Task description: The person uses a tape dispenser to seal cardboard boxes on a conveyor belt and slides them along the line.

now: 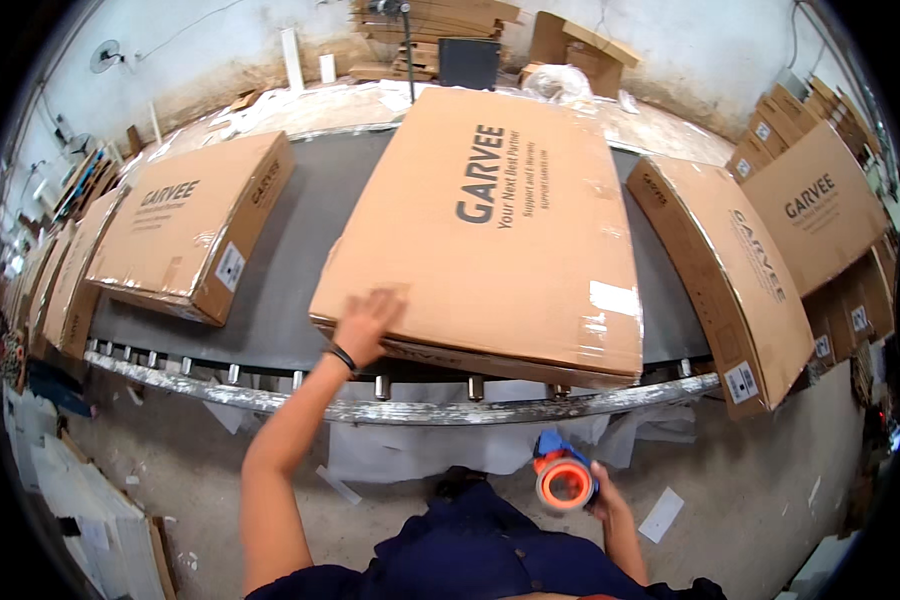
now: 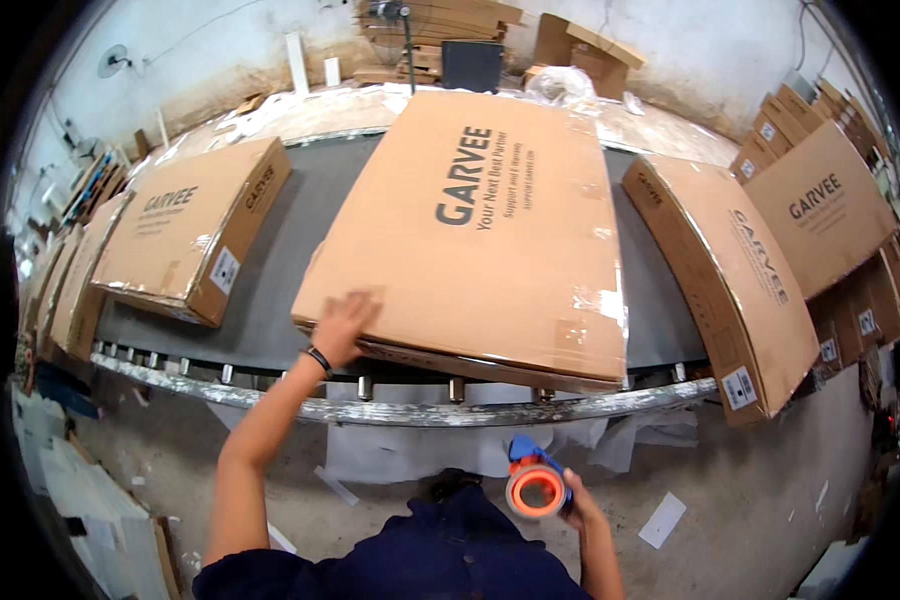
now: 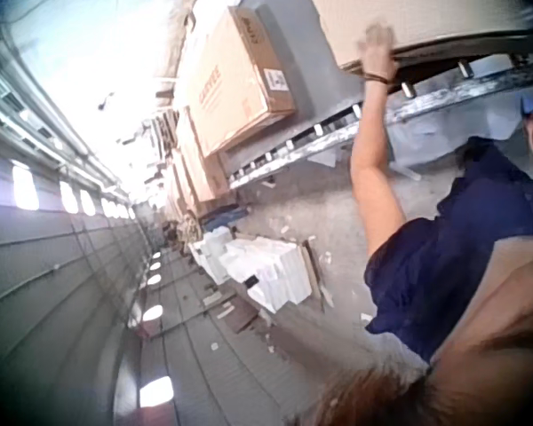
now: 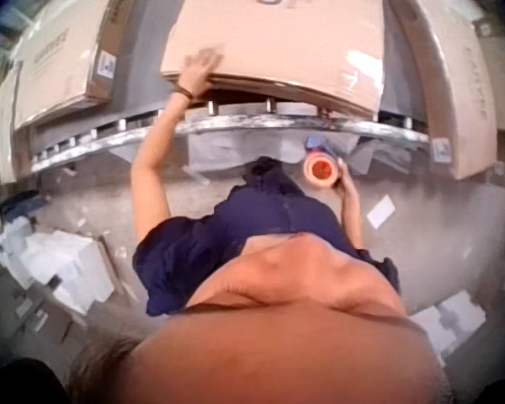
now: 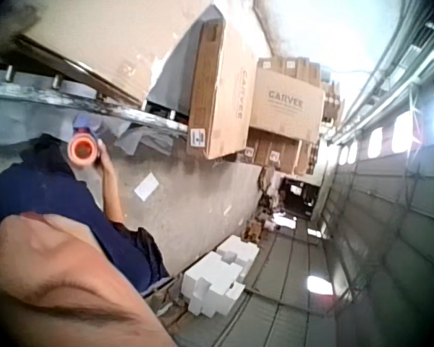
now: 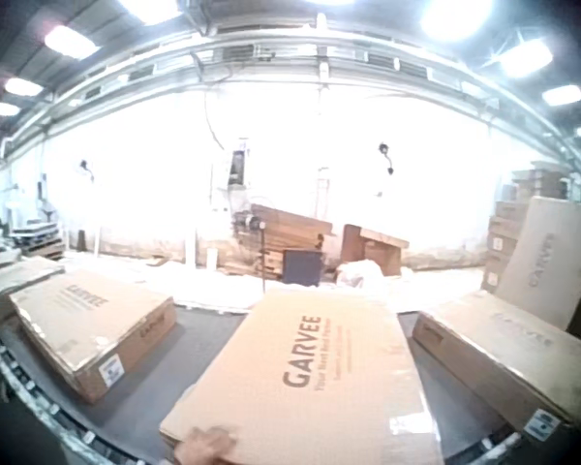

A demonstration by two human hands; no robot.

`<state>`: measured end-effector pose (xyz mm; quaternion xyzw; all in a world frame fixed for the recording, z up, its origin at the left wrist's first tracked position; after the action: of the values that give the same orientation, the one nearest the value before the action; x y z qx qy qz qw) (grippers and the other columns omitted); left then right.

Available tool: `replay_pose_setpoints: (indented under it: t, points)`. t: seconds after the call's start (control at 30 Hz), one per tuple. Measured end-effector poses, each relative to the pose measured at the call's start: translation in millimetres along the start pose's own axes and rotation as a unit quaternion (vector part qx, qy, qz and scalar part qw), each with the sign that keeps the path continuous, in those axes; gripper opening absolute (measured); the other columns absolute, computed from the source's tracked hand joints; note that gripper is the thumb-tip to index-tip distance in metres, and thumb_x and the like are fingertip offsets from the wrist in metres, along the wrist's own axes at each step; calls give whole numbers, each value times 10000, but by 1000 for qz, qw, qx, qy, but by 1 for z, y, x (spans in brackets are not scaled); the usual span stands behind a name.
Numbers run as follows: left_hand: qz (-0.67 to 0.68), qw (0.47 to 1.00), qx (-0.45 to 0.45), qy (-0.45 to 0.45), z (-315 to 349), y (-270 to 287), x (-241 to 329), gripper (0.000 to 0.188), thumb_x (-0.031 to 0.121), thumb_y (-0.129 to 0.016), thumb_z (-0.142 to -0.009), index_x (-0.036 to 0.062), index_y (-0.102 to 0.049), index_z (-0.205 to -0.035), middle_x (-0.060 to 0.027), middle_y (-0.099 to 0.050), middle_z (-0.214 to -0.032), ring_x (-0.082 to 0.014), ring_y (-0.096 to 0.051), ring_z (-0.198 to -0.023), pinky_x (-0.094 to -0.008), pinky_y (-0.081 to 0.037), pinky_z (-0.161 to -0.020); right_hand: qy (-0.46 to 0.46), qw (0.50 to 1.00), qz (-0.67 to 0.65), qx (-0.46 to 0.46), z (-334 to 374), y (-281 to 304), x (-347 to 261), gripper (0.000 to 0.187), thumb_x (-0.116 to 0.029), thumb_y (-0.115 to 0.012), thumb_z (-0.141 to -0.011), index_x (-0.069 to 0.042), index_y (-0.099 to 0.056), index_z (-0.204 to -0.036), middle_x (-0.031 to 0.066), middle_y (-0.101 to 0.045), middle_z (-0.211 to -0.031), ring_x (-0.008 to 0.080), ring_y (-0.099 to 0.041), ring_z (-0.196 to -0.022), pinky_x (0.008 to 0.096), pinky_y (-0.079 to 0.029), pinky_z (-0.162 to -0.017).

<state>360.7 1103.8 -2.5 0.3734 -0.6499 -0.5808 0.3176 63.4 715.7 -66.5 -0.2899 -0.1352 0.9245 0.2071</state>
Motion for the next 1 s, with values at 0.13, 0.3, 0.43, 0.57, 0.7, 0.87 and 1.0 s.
replay_pose_setpoints:
  t: [0.13, 0.3, 0.43, 0.57, 0.7, 0.87, 1.0]
  points:
    - [-22, 999, -37, -17, 5, 19, -63, 1056, 302, -836, -499, 209, -285, -1396, -124, -268, -1446, -331, -286, -1312, -567, -239, -1034, -8, 995, 84, -52, 2, -71, 30, 782, -458, -657, -755, -69, -361, -1366, 149, -387, -1361, 245, -361, -1279, 398, -314, -1047]
    - [75, 989, 59, -116, 12, 13, -77, 976, 316, -803, -540, 143, -327, -1374, -138, -302, -1430, -319, -338, -1285, -557, -259, -1022, 165, 949, 254, -89, -8, -139, -26, 864, -436, -735, -674, -73, -370, -1368, 152, -345, -1391, 268, -314, -1300, 386, -280, -1051]
    - [27, 995, 2, -96, 20, 21, -97, 944, 280, -810, -532, 100, -368, -1346, -135, -336, -1412, -305, -331, -1297, -515, -263, -1045, 496, 803, 325, 54, 20, -249, -138, 921, -503, -717, -659, -23, -360, -1360, 173, -432, -1315, 259, -427, -1219, 367, -343, -1007]
    - [202, 949, 132, -203, 29, -3, -125, 884, 344, -809, -510, 122, -460, -1291, -116, -425, -1355, -310, -389, -1262, -506, -353, -994, 696, 667, 210, 160, 52, -399, -212, 610, -169, -492, -755, 10, -386, -1329, 176, -443, -1299, 235, -524, -1110, 334, -431, -940]
    - [210, 939, 171, -214, 32, 5, -122, 764, 362, -780, -560, 125, -517, -1238, -77, -479, -1312, -293, -431, -1229, -489, -384, -970, 253, 689, 672, 99, -111, -424, -162, 652, -442, -668, -708, -116, -515, -1251, 228, -619, -993, 306, -611, -929, 349, -454, -835]
    - [278, 914, 203, -217, 34, -5, -133, 695, 337, -771, -576, 142, -549, -1205, -45, -498, -1288, -275, -451, -1204, -514, -368, -971, 248, 732, 617, 147, -122, -458, -170, 629, -470, -619, -735, -93, -519, -1228, 228, -619, -993, 336, -612, -906, 374, -462, -808]
    - [280, 919, 187, -208, 29, 0, -130, 708, 320, -782, -562, 146, -547, -1207, -38, -493, -1296, -266, -437, -1216, -525, -360, -977, 259, 737, 596, 183, -120, -454, -172, 566, -411, -619, -752, -121, -515, -1228, 222, -624, -982, 317, -618, -849, 356, -480, -745]
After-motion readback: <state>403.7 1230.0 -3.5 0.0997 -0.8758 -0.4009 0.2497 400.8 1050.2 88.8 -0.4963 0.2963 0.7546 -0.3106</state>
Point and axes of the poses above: each hand's wrist, its own z-axis away from the middle knuckle, its own y-axis out of the back of the hand, x = y × z, the point moved 7 cm from there along -z, towards the middle knuckle
